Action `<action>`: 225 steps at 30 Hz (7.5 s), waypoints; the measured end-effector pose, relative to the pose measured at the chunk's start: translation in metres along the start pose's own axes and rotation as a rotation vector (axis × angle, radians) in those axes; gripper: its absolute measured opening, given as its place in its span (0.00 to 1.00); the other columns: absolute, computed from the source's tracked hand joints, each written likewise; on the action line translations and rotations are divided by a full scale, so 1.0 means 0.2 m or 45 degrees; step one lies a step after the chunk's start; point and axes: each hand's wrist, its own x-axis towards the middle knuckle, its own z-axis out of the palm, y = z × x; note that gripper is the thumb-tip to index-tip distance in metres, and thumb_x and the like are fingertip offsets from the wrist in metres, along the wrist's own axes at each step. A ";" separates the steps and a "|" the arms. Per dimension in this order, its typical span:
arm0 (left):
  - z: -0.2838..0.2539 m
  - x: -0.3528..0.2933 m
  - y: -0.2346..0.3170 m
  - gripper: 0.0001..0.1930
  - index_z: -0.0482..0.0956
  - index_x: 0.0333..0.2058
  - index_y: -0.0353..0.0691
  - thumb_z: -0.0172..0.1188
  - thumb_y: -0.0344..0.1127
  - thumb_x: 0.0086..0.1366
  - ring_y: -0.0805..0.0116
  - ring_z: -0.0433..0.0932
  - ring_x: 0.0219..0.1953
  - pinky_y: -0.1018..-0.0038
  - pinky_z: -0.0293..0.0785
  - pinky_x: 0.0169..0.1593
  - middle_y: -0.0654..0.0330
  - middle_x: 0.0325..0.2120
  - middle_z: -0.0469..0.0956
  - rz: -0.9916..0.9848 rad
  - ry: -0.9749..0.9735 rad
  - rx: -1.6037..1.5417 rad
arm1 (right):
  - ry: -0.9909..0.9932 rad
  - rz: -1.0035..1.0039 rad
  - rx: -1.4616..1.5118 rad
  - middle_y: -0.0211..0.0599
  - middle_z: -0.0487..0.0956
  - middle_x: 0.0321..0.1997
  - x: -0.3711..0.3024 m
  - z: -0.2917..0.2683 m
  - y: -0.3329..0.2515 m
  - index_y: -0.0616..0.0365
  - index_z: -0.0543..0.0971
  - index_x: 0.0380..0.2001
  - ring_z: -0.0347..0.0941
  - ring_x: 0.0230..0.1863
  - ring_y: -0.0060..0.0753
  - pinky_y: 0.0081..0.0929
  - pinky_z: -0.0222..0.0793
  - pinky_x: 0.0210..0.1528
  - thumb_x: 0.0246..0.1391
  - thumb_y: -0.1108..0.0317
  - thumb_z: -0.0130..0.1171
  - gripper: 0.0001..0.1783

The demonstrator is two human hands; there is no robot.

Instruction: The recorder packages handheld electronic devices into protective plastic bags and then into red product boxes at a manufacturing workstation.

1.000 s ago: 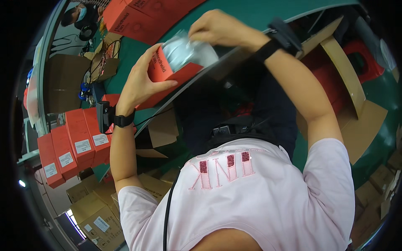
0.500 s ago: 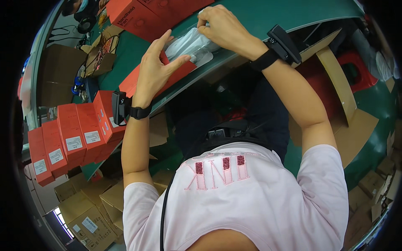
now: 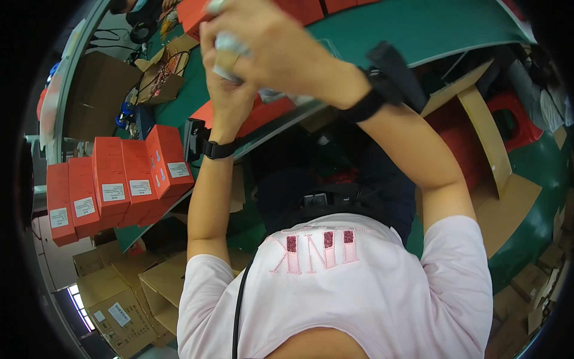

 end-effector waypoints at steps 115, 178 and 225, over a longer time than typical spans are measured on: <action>-0.01 0.02 0.44 0.22 0.70 0.59 0.34 0.61 0.34 0.70 0.69 0.77 0.52 0.68 0.72 0.57 0.59 0.51 0.78 -0.979 0.473 -1.430 | 0.179 1.223 1.021 0.38 0.80 0.53 -0.30 -0.13 -0.42 0.70 0.76 0.56 0.77 0.54 0.28 0.28 0.71 0.58 0.55 0.84 0.61 0.23; -0.17 -0.11 -0.02 0.40 0.72 0.61 0.43 0.76 0.48 0.49 0.50 0.66 0.63 0.39 0.54 0.69 0.52 0.62 0.69 0.031 -0.833 0.669 | -1.039 0.640 -0.548 0.50 0.75 0.60 -0.26 -0.44 0.25 0.59 0.70 0.63 0.76 0.55 0.51 0.38 0.72 0.57 0.52 0.49 0.71 0.41; 0.08 0.07 0.22 0.16 0.80 0.43 0.34 0.69 0.33 0.57 0.59 0.75 0.48 0.69 0.75 0.46 0.52 0.48 0.72 -0.208 0.327 0.094 | -0.744 0.707 0.257 0.37 0.80 0.50 0.14 -0.30 0.00 0.58 0.72 0.63 0.75 0.55 0.30 0.33 0.72 0.57 0.52 0.67 0.71 0.35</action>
